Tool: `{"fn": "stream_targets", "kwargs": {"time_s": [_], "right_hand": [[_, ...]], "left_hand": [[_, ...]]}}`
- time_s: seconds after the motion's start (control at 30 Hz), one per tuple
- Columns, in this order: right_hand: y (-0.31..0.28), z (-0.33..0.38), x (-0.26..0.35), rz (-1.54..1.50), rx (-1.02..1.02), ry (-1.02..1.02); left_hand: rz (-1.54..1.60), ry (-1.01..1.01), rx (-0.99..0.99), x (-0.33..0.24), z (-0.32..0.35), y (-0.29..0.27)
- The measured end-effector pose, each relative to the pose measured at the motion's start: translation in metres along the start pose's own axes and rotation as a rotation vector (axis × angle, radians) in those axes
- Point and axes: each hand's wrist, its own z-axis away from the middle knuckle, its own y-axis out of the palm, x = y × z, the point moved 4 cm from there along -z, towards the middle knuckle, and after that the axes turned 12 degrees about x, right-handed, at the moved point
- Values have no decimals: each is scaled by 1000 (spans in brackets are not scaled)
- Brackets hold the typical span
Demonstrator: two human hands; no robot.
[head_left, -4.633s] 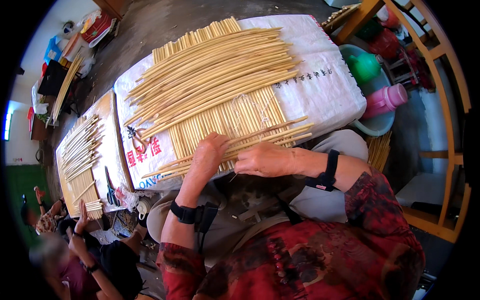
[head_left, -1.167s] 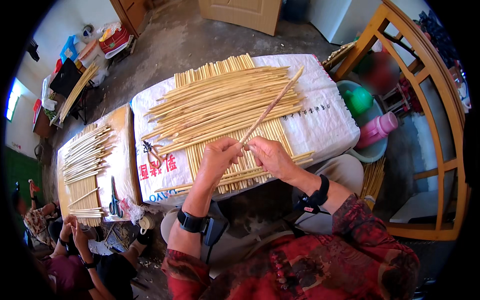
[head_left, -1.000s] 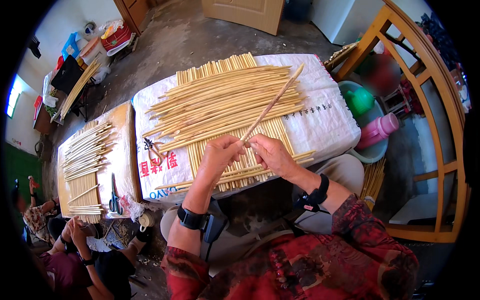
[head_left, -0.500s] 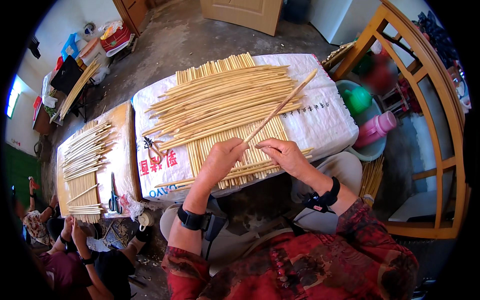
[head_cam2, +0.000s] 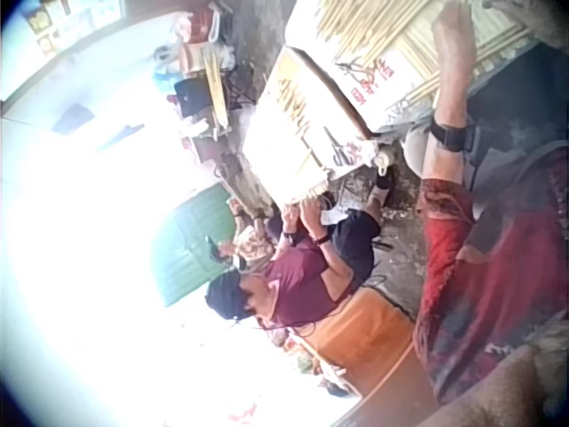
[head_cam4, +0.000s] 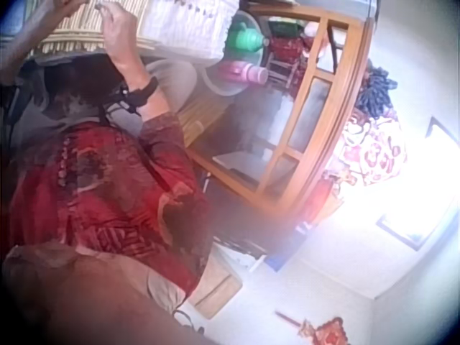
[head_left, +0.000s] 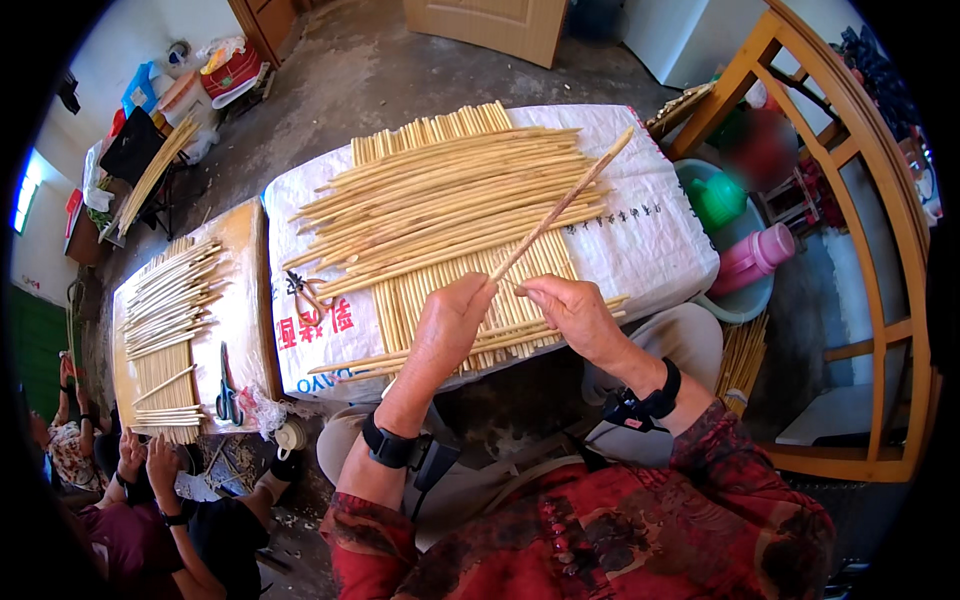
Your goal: The person assembles long bamboo sticks by tying them together with white string, aligning them into a flat mat-like structure on a table.
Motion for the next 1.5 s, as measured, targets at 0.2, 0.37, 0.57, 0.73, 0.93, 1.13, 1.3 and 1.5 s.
{"fn": "stream_targets", "kwargs": {"time_s": [0.2, 0.37, 0.57, 0.73, 0.93, 1.13, 1.3, 1.5], "right_hand": [[3, -3, 5, 27, -37, -34], [4, -7, 4, 60, -38, -3], [-1, -9, -4, 46, 61, 0], [0, -8, -6, -69, 96, 40], [6, -5, -1, -45, 61, 45], [11, -9, -5, -142, 22, 51], [17, -22, -10, -334, 91, 159], [15, -25, -16, -317, 99, 116]], "left_hand": [[21, -4, -35, -1, 1, 0], [-18, -13, -52, 0, 3, 2], [165, -81, 38, 8, 2, 1], [94, -10, 22, 3, 3, -1], [-142, 79, -45, -8, 7, -3], [-172, 118, -64, -11, 8, 5], [-235, 66, -47, -5, 6, 3], [-335, 45, -44, -8, 5, 3]]}}
